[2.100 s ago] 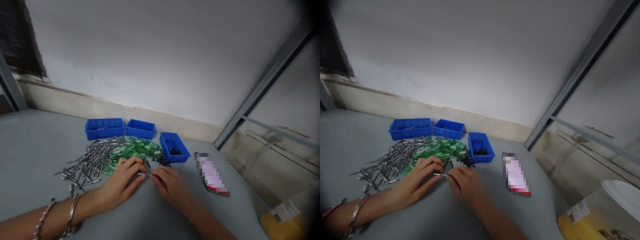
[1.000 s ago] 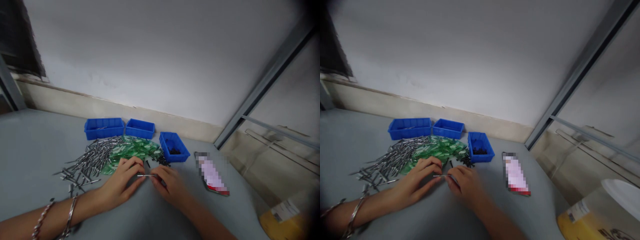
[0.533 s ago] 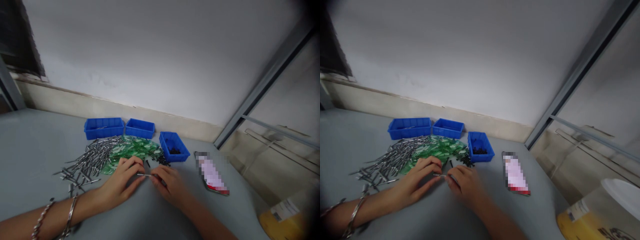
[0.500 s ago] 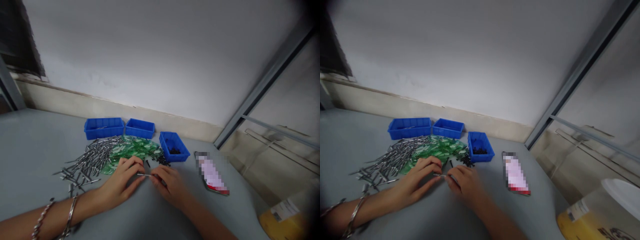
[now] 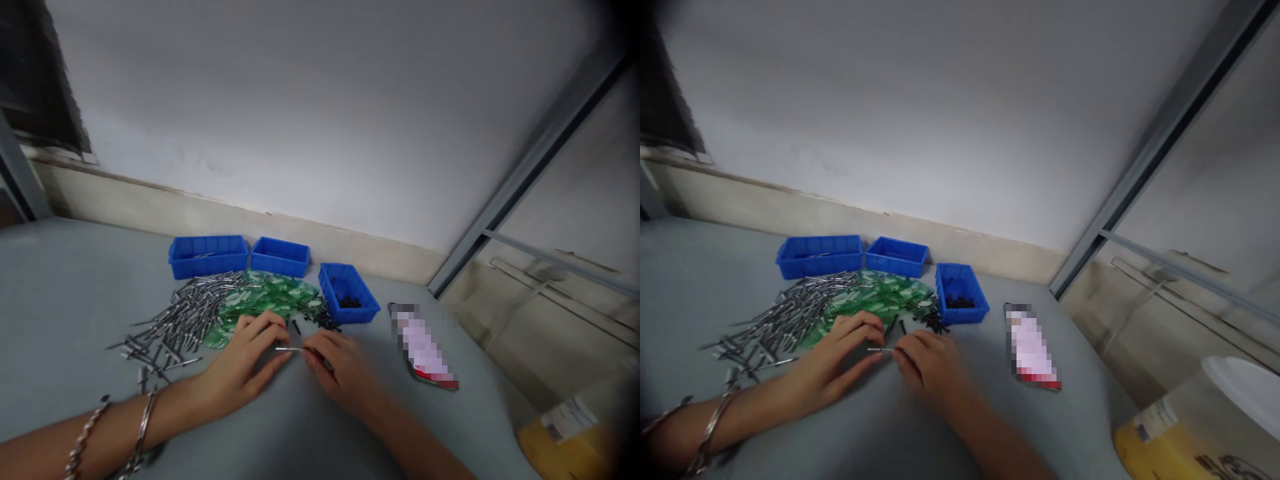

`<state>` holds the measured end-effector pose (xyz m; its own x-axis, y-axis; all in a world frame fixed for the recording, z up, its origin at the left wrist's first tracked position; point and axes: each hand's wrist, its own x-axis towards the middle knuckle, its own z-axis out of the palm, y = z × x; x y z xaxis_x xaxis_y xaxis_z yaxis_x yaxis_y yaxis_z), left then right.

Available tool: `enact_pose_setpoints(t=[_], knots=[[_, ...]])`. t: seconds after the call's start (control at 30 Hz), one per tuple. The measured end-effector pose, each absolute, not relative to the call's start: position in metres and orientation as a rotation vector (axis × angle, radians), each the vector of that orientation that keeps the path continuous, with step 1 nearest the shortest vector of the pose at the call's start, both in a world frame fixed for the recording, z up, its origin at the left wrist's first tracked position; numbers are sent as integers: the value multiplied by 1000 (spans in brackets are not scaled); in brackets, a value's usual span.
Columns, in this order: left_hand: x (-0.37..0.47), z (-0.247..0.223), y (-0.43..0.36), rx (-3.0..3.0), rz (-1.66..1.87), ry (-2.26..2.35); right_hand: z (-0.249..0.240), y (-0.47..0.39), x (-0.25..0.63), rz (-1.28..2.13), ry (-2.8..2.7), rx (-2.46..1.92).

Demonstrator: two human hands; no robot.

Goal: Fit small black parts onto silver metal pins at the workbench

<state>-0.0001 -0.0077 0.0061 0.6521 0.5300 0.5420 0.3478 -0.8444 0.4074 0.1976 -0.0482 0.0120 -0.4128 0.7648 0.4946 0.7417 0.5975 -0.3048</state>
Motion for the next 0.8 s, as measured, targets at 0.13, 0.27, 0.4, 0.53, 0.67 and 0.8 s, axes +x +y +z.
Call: enact_pose_setpoints(t=[0.13,0.27,0.4,0.53,0.67,0.8], knots=[[0,7,-8,2597,917,739,11,-48,198,20,-2209,-1163],[-1,8,-7,2608,855,749,12,-48,198,14,-2214,-1143],[0,8,-7,2596,837,727,14,-49,197,11,-2216,-1143],[0,7,-8,2591,848,717,13,-49,197,48,-2226,-1170],[-1,7,-8,2605,860,693,12,-47,197,63,-2222,-1176],[-1,6,-8,2618,910,694,13,-47,198,70,-2227,-1150]])
